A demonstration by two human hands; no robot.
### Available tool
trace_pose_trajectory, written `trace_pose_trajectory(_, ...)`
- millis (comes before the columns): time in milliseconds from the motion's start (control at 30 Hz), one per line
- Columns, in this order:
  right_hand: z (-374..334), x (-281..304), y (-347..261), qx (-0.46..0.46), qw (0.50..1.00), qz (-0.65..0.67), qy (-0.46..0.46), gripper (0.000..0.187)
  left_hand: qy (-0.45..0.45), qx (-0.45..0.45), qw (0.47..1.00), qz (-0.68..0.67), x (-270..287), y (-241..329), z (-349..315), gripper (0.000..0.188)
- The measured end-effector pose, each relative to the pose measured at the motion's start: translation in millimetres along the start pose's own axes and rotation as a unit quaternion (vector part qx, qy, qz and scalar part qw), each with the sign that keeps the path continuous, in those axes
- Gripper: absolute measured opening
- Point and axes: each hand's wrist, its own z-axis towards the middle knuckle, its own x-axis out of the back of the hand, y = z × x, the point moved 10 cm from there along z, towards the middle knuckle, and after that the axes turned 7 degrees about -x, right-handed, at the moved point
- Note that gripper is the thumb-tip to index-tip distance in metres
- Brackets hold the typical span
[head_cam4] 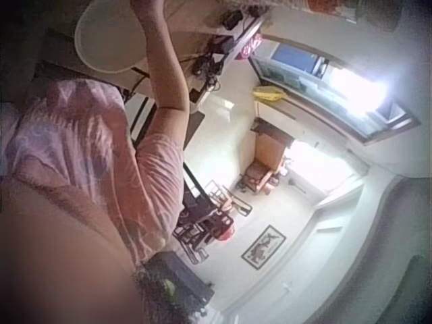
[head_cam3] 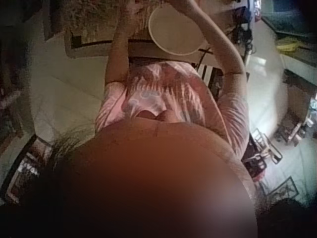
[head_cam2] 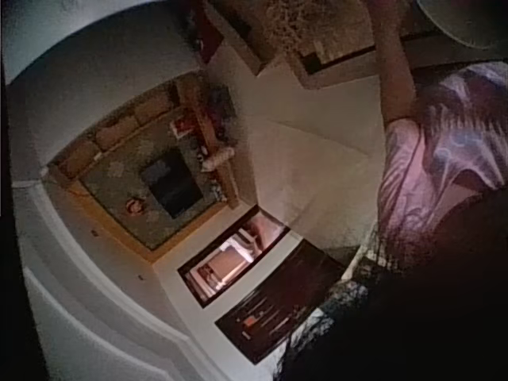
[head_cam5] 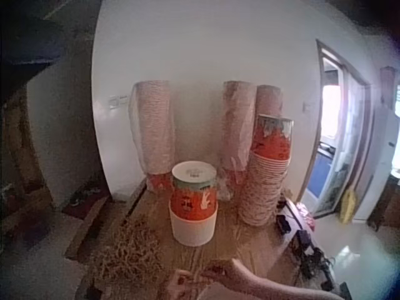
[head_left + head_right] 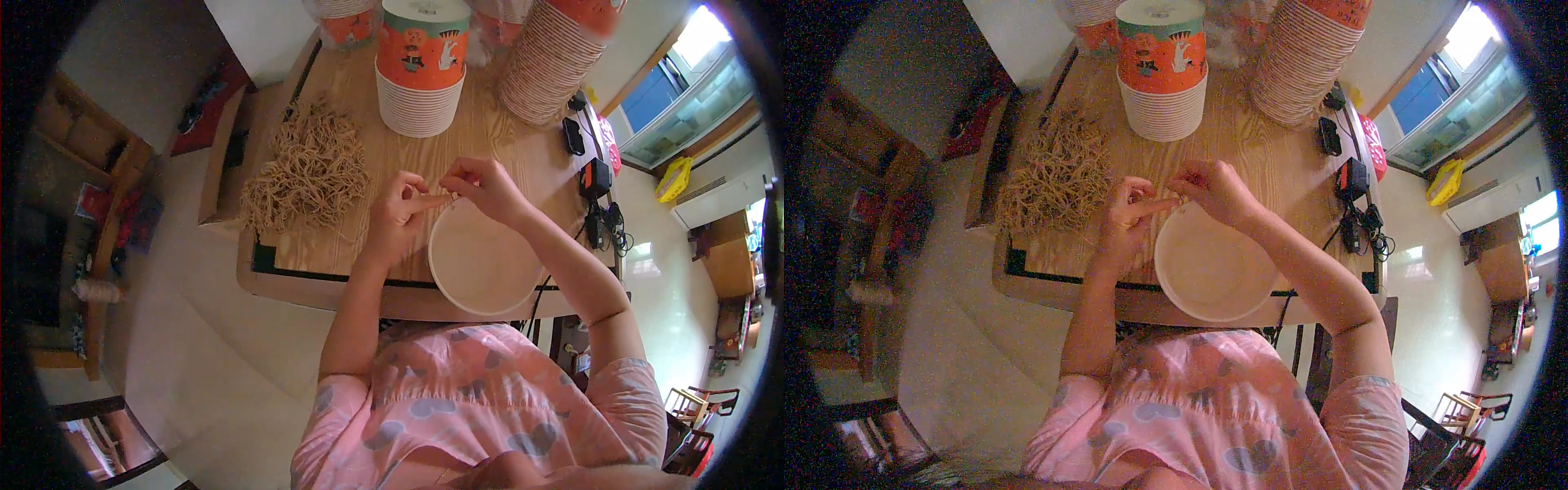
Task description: Packaging paper buckets with decorative shredded paper filler.
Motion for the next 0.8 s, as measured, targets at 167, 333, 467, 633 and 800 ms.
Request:
trace_pose_trajectory(167,3,1,10,-0.013,1.000,0.021,0.008,0.015,0.066,-0.012,0.995,-0.078,6,-9,2,0.039)
trace_pose_trajectory(333,2,2,4,-0.015,1.000,-0.002,0.004,0.014,0.009,-0.046,0.999,0.005,3,-3,4,0.039)
trace_pose_trajectory(467,1,-2,-2,-0.006,1.000,0.019,-0.006,0.014,0.008,-0.100,0.989,0.108,-7,7,8,0.034)
trace_pose_trajectory(633,3,-2,1,-0.007,1.000,0.017,-0.002,0.013,0.010,-0.129,0.971,0.202,-14,13,10,0.022)
trace_pose_trajectory(800,2,-3,-1,-0.012,1.000,-0.020,0.013,0.013,0.051,-0.064,0.993,0.087,-9,0,5,0.014)
